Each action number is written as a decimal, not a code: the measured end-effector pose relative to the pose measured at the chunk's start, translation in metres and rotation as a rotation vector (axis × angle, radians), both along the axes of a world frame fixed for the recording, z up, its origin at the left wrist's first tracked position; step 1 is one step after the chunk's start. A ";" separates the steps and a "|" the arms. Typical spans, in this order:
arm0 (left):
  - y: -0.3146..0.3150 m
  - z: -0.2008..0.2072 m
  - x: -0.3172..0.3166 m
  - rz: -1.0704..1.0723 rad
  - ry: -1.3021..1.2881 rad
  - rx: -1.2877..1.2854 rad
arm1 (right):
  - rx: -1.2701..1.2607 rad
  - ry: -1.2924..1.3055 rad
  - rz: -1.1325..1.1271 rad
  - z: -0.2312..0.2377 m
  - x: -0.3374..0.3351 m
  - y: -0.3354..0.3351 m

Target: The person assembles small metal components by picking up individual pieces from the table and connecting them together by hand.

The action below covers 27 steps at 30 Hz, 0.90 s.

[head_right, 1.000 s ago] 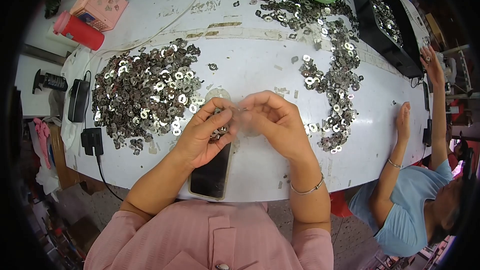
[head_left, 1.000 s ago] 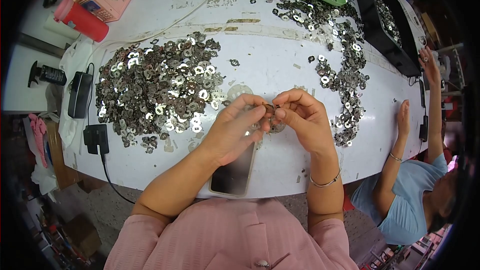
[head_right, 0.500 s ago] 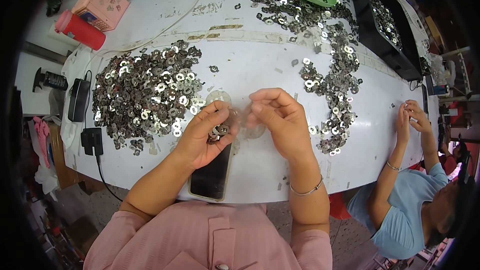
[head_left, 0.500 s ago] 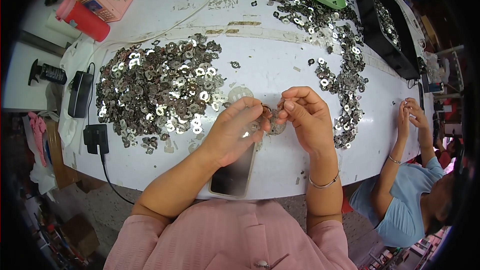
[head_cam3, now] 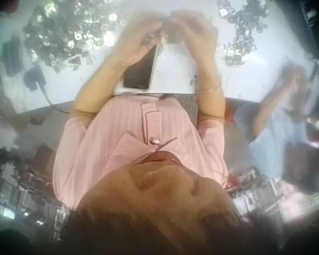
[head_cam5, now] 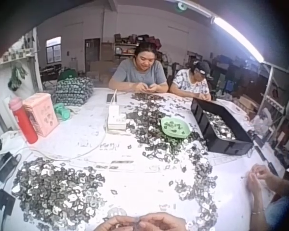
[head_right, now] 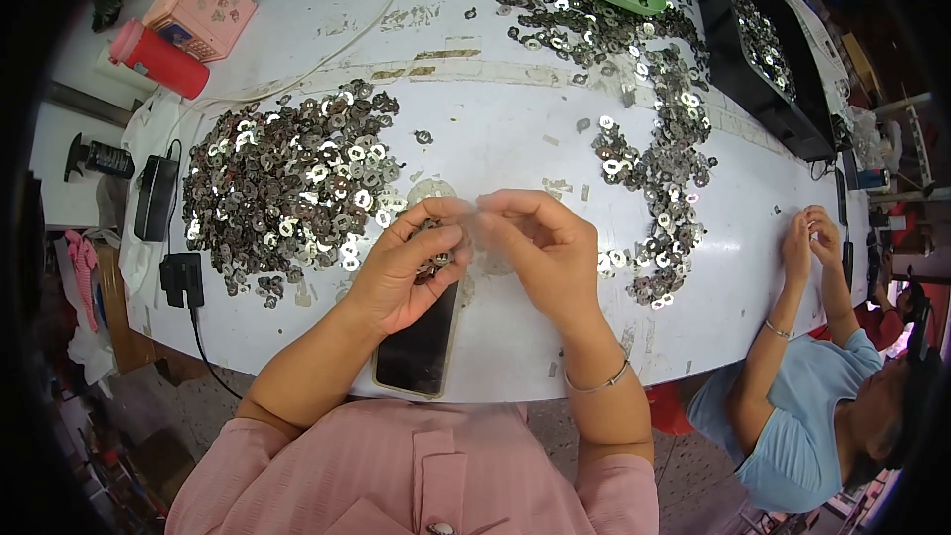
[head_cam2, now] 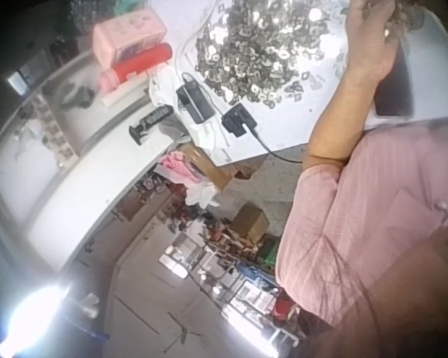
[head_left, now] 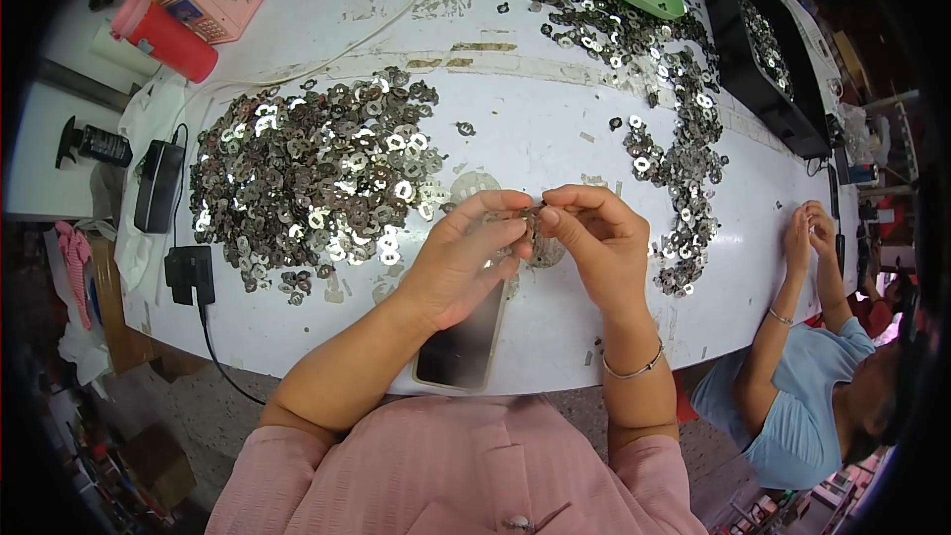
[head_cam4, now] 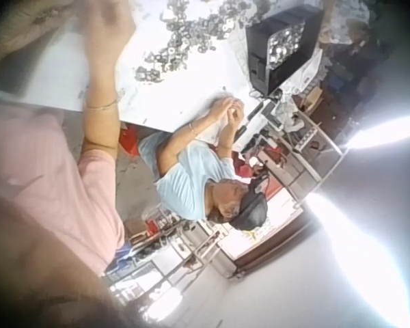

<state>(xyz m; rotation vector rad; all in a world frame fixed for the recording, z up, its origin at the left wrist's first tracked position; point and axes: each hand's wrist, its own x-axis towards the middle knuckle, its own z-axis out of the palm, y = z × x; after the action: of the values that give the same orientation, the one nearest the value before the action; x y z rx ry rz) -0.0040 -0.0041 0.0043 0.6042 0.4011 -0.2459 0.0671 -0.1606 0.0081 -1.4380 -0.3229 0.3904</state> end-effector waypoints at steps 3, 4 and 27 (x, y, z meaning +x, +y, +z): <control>0.000 -0.002 0.000 0.010 0.001 0.021 | -0.126 -0.215 -0.070 0.001 -0.007 0.006; 0.000 -0.003 0.000 0.018 -0.011 0.015 | -0.212 -0.354 -0.104 0.002 -0.009 0.007; -0.027 0.022 0.003 0.282 -0.104 -0.212 | 0.552 0.500 -0.076 -0.004 -0.001 0.011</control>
<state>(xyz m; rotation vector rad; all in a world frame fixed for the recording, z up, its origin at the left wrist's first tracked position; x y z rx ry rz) -0.0013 -0.0308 0.0265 0.3446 0.3496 0.0134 0.0664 -0.1492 0.0040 -0.7752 0.0355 0.5341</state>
